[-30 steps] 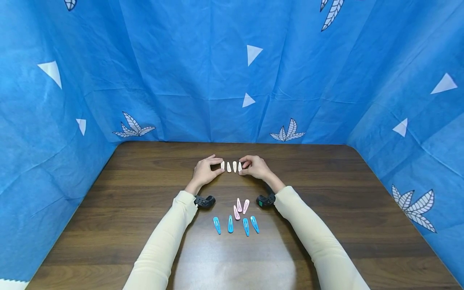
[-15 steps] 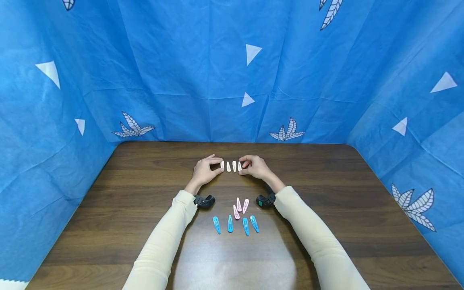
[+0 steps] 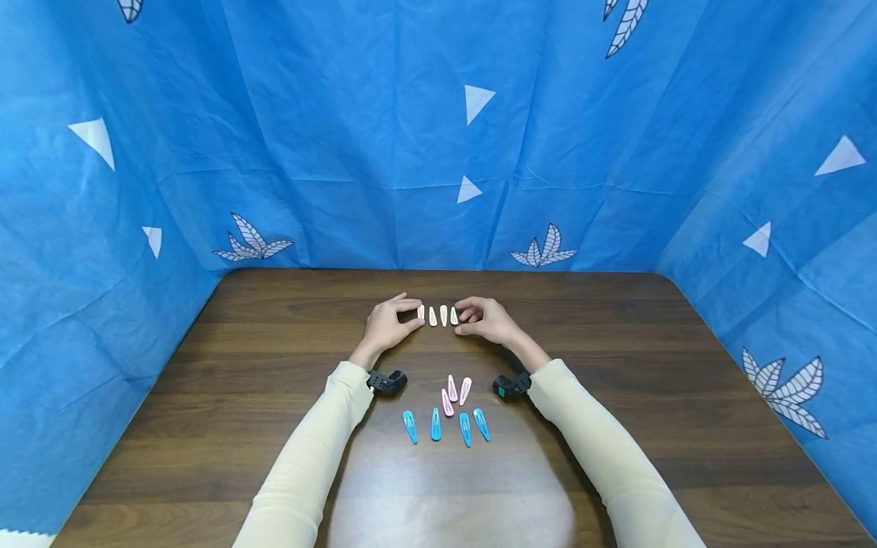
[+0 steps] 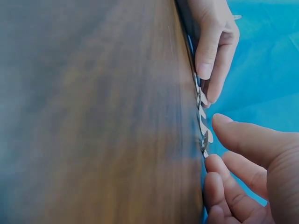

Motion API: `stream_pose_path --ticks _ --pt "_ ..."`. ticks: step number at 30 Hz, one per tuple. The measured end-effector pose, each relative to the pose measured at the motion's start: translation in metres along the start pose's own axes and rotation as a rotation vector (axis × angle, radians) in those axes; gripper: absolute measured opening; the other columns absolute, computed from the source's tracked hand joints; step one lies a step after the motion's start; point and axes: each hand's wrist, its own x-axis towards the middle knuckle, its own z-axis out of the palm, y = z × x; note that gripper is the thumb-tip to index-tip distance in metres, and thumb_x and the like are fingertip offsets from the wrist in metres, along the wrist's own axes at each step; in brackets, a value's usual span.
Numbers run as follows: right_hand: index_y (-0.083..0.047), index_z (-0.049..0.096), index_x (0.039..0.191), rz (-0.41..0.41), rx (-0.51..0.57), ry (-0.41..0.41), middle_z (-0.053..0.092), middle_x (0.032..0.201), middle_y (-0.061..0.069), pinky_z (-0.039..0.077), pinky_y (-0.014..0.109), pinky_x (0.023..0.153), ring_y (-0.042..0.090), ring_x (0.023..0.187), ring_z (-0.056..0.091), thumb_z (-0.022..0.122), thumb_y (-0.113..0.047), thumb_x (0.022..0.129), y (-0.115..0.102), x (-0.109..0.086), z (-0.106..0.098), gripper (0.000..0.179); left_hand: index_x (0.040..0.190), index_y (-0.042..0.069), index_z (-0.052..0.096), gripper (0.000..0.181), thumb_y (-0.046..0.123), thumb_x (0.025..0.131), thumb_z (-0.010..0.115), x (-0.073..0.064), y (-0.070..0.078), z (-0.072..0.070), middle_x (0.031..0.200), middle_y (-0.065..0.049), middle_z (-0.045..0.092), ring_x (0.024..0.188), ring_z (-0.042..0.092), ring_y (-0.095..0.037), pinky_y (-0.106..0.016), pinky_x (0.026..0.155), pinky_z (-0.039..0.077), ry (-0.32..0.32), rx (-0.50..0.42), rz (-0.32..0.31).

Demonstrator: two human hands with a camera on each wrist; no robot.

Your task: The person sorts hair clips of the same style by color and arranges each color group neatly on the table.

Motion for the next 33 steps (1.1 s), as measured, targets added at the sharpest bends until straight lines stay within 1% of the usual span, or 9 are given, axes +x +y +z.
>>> stream_pose_path --ticks 4,6,11,16,20,23,26,29,33 --pt "0.002 0.064 0.123 -0.023 0.023 -0.019 0.067 0.095 0.016 0.048 0.021 0.070 0.015 0.080 0.058 0.078 -0.007 0.081 0.001 -0.012 -0.005 0.045 0.124 0.017 0.070 0.044 0.030 0.082 0.077 0.001 -0.001 0.001 0.138 -0.005 0.060 0.134 0.050 -0.025 -0.059 0.103 0.040 0.009 -0.032 -0.004" --pt "0.002 0.064 0.122 -0.037 0.028 -0.021 0.067 0.096 0.017 0.049 0.023 0.071 0.017 0.081 0.059 0.078 -0.008 0.081 0.001 -0.020 -0.008 0.044 0.124 0.015 0.069 0.045 0.027 0.082 0.076 0.001 -0.002 0.002 0.135 -0.004 0.062 0.135 0.049 -0.024 -0.055 0.107 0.039 0.019 -0.064 -0.002" --pt "0.001 0.064 0.122 -0.071 0.020 -0.016 0.067 0.098 0.016 0.048 0.025 0.070 0.018 0.082 0.059 0.077 -0.011 0.083 0.004 -0.039 -0.016 0.043 0.125 0.006 0.067 0.045 0.020 0.082 0.076 0.001 -0.003 0.001 0.132 -0.009 0.064 0.134 0.050 -0.027 -0.043 0.114 0.034 0.054 -0.181 0.014" --pt "0.002 0.065 0.121 -0.102 0.012 0.015 0.067 0.096 0.013 0.048 0.024 0.068 0.016 0.079 0.058 0.076 -0.010 0.084 0.004 -0.060 -0.020 0.041 0.126 0.004 0.066 0.046 0.018 0.083 0.076 -0.001 0.000 -0.005 0.132 -0.011 0.063 0.132 0.052 -0.028 -0.041 0.114 0.034 0.064 -0.250 0.027" --pt "0.001 0.066 0.119 -0.110 0.010 0.044 0.068 0.095 0.012 0.049 0.024 0.068 0.016 0.080 0.059 0.076 -0.010 0.083 0.000 -0.078 -0.021 0.038 0.127 0.003 0.065 0.047 0.017 0.083 0.076 -0.006 0.010 -0.014 0.132 -0.012 0.063 0.131 0.052 -0.029 -0.043 0.113 0.035 0.052 -0.263 0.073" --pt "-0.001 0.067 0.118 -0.110 0.003 0.061 0.069 0.096 0.012 0.049 0.024 0.068 0.015 0.081 0.060 0.076 -0.010 0.083 -0.003 -0.089 -0.020 0.037 0.127 0.002 0.065 0.049 0.017 0.082 0.077 -0.014 0.020 -0.020 0.132 -0.013 0.063 0.129 0.053 -0.030 -0.045 0.112 0.036 0.045 -0.260 0.102" --pt "-0.001 0.067 0.117 -0.117 -0.008 0.071 0.069 0.097 0.013 0.049 0.024 0.069 0.014 0.081 0.060 0.077 -0.011 0.083 -0.007 -0.099 -0.017 0.037 0.126 0.002 0.065 0.051 0.018 0.080 0.079 -0.026 0.029 -0.024 0.130 -0.013 0.063 0.127 0.055 -0.030 -0.045 0.110 0.039 0.036 -0.246 0.122" --pt "-0.002 0.068 0.116 -0.129 -0.026 0.079 0.070 0.097 0.011 0.049 0.024 0.069 0.014 0.082 0.061 0.078 -0.011 0.082 -0.010 -0.108 -0.014 0.037 0.127 0.002 0.064 0.054 0.020 0.079 0.081 -0.039 0.038 -0.025 0.129 -0.013 0.064 0.125 0.056 -0.031 -0.048 0.108 0.041 0.014 -0.221 0.143" --pt "-0.003 0.069 0.114 -0.151 -0.066 0.102 0.069 0.095 0.007 0.049 0.025 0.069 0.015 0.082 0.062 0.079 -0.012 0.081 -0.015 -0.116 -0.009 0.036 0.129 0.004 0.064 0.056 0.023 0.079 0.081 -0.058 0.051 -0.024 0.129 -0.012 0.063 0.125 0.056 -0.032 -0.052 0.105 0.042 -0.035 -0.206 0.165"
